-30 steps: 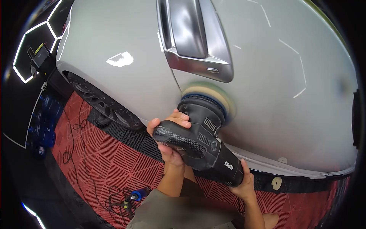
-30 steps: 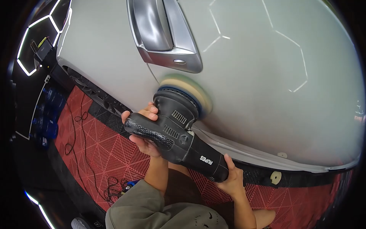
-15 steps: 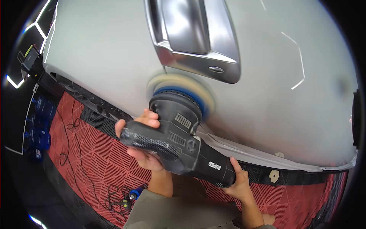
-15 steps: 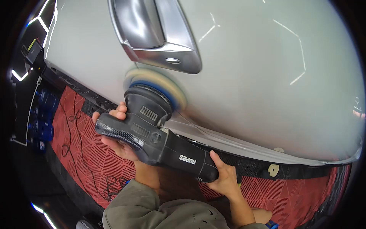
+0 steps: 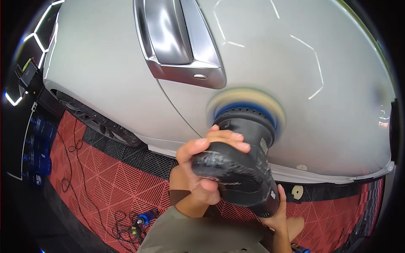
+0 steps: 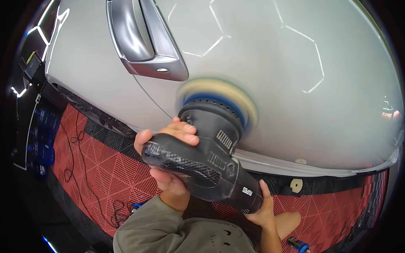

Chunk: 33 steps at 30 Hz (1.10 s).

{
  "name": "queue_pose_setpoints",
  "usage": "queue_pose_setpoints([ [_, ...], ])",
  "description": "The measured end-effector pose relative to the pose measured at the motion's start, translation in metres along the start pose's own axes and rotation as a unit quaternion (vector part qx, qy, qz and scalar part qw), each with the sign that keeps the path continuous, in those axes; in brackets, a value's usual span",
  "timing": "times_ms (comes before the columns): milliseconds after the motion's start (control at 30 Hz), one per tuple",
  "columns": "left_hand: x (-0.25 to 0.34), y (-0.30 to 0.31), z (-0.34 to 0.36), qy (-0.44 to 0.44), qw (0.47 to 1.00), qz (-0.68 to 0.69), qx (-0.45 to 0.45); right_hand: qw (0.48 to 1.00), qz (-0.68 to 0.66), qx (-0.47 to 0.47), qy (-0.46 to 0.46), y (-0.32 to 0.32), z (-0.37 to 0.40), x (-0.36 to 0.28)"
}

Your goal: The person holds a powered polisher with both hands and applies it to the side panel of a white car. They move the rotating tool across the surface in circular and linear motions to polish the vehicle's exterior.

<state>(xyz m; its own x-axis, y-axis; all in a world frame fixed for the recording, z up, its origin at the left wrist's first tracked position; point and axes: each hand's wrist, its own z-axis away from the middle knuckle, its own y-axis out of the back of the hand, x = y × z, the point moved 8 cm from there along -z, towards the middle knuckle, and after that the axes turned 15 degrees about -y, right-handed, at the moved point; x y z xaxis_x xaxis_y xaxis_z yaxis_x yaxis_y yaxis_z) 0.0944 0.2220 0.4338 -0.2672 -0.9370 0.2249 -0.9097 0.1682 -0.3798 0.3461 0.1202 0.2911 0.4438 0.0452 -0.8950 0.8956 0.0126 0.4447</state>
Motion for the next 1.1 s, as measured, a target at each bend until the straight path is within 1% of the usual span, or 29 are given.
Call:
queue_pose_setpoints([
  [33,0.001,-0.008,-0.008,0.005,1.0,0.008,-0.013,1.0,-0.011,0.0,0.001,0.002,0.0,-0.001],
  [100,-0.002,-0.019,-0.018,0.035,0.998,0.047,-0.009,0.999,-0.041,-0.008,0.011,0.002,0.0,-0.007],
  [133,-0.003,-0.025,-0.022,0.049,0.997,0.066,-0.007,0.997,-0.078,-0.005,0.002,0.001,0.002,-0.007],
  [167,-0.002,-0.038,-0.034,0.085,0.993,0.086,0.011,0.993,-0.119,-0.005,0.002,-0.002,0.002,-0.009],
  [200,-0.004,-0.041,-0.039,0.098,0.99,0.101,0.004,0.988,-0.155,-0.004,-0.004,-0.003,0.002,-0.009],
  [267,-0.009,-0.047,-0.049,0.123,0.984,0.13,-0.008,0.991,-0.134,-0.025,-0.013,-0.004,0.003,-0.017],
  [300,-0.013,-0.052,-0.057,0.108,0.979,0.172,-0.028,0.992,-0.12,-0.035,-0.018,-0.004,0.003,-0.018],
  [400,-0.008,-0.06,-0.075,0.102,0.977,0.184,-0.034,0.994,-0.102,-0.009,-0.038,0.001,0.004,-0.008],
  [433,-0.01,-0.059,-0.084,0.085,0.98,0.173,-0.043,0.995,-0.093,0.0,-0.038,0.003,0.004,-0.009],
  [467,-0.011,-0.059,-0.091,0.085,0.982,0.165,-0.039,0.996,-0.082,0.008,-0.025,0.006,0.004,-0.017],
  [533,-0.013,-0.058,-0.103,0.086,0.984,0.153,-0.035,0.995,-0.082,0.044,-0.028,0.013,0.001,-0.04],
  [600,-0.014,-0.06,-0.108,0.08,0.985,0.147,-0.033,0.987,-0.108,0.104,-0.06,0.012,-0.004,-0.065],
  [633,-0.013,-0.058,-0.111,0.074,0.987,0.136,-0.033,0.988,-0.083,0.104,-0.077,0.013,-0.003,-0.053],
  [667,-0.012,-0.059,-0.113,0.041,0.992,0.116,-0.035,0.988,-0.057,0.108,-0.093,0.02,0.002,-0.03],
  [733,-0.011,-0.059,-0.118,-0.026,0.996,0.076,-0.037,0.986,0.012,0.124,-0.112,0.028,0.008,-0.011],
  [767,-0.009,-0.059,-0.12,-0.045,0.996,0.072,-0.033,0.982,0.055,0.137,-0.116,0.031,0.009,-0.011],
  [833,-0.006,-0.055,-0.125,-0.062,0.996,0.067,-0.022,0.976,0.081,0.135,-0.152,0.033,0.009,-0.01],
  [867,-0.005,-0.053,-0.127,-0.07,0.995,0.064,-0.016,0.974,0.064,0.119,-0.183,0.032,0.009,-0.009],
  [933,-0.005,-0.052,-0.129,-0.077,0.994,0.073,-0.004,0.97,0.032,0.11,-0.215,0.028,0.008,-0.016],
  [1000,-0.006,-0.053,-0.133,-0.081,0.994,0.079,0.001,0.969,0.003,0.122,-0.215,0.02,0.001,-0.034],
  [1100,-0.007,-0.053,-0.143,-0.09,0.992,0.089,0.005,0.976,-0.071,0.095,-0.183,0.008,-0.013,-0.065],
])
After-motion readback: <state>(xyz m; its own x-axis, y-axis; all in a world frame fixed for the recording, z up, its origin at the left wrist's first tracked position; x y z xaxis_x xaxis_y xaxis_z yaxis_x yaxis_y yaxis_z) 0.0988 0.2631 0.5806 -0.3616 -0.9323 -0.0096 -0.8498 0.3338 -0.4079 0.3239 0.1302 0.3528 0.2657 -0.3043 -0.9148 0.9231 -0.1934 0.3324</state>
